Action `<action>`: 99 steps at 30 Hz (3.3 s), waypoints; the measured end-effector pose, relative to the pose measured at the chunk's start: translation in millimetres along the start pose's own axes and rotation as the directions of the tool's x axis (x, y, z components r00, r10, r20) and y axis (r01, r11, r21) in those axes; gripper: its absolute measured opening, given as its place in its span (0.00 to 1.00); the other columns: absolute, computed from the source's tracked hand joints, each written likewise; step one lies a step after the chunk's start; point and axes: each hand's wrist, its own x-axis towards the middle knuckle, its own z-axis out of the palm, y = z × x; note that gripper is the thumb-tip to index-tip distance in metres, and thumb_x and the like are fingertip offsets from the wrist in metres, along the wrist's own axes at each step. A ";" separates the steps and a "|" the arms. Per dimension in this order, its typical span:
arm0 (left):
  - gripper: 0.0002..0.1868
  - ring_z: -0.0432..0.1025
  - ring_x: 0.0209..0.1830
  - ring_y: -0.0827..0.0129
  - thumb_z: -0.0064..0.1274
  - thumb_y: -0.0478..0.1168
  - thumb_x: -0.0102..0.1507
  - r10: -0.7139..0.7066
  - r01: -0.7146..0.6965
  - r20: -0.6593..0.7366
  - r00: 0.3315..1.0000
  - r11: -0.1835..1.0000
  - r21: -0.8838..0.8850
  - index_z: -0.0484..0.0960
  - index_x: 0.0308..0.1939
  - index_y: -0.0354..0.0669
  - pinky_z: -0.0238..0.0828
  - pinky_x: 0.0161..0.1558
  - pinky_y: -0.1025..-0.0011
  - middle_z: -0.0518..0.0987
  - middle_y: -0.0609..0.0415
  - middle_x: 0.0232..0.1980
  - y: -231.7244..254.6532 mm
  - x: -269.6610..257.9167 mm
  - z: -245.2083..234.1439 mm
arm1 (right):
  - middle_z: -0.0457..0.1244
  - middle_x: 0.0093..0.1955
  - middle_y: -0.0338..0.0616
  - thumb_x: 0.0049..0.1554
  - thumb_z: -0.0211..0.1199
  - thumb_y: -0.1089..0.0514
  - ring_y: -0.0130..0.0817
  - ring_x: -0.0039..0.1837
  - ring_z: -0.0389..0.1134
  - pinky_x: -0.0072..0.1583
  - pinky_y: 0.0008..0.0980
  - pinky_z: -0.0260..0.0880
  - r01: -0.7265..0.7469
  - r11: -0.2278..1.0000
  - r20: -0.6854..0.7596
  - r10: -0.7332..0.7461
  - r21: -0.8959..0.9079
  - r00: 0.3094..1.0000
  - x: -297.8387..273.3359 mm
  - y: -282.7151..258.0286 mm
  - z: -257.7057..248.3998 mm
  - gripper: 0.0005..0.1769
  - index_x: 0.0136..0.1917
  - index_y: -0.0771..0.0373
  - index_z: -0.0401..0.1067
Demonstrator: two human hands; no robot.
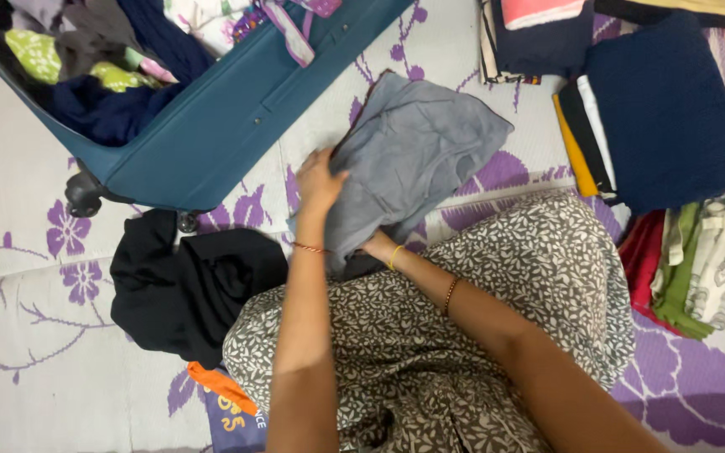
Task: The person folds a grey shirt and a white floral dress by hand while sitting on a mat next to an open suitcase.
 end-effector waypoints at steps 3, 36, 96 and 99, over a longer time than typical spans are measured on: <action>0.28 0.74 0.60 0.49 0.63 0.51 0.60 -0.293 0.273 0.200 0.935 0.954 0.120 0.80 0.61 0.46 0.69 0.60 0.57 0.81 0.44 0.59 -79.8 -27.0 7.8 | 0.64 0.68 0.55 0.51 0.77 0.53 0.45 0.67 0.65 0.64 0.40 0.66 0.361 0.892 0.074 -0.354 -0.271 0.932 -9.0 -15.2 -8.5 0.39 0.71 0.66 0.64; 0.44 0.70 0.65 0.44 0.72 0.58 0.54 -0.151 0.150 -0.036 0.988 0.988 -0.028 0.72 0.66 0.43 0.68 0.65 0.56 0.75 0.41 0.66 -72.2 -68.4 -17.4 | 0.67 0.58 0.57 0.51 0.67 0.58 0.55 0.60 0.69 0.56 0.48 0.71 -0.564 0.001 -0.515 -0.410 -0.826 0.753 -57.5 -141.9 -276.6 0.23 0.60 0.61 0.69; 0.19 0.78 0.46 0.39 0.48 0.48 0.68 -0.682 0.659 -0.150 0.716 0.730 -0.179 0.72 0.53 0.36 0.72 0.49 0.49 0.83 0.34 0.43 -99.1 -56.5 41.1 | 0.69 0.47 0.52 0.50 0.79 0.37 0.51 0.51 0.71 0.55 0.46 0.69 -0.397 0.724 -0.735 -0.221 -0.564 0.641 -11.1 -111.9 -261.1 0.34 0.55 0.64 0.73; 0.20 0.77 0.47 0.37 0.47 0.48 0.69 -0.714 0.696 -0.165 0.680 0.700 -0.160 0.71 0.54 0.33 0.71 0.50 0.49 0.82 0.31 0.44 -103.9 -60.2 34.9 | 0.70 0.43 0.48 0.46 0.77 0.39 0.48 0.46 0.74 0.50 0.44 0.72 -0.239 0.748 -0.664 -0.336 -0.619 0.668 -8.1 -105.2 -255.5 0.34 0.53 0.64 0.71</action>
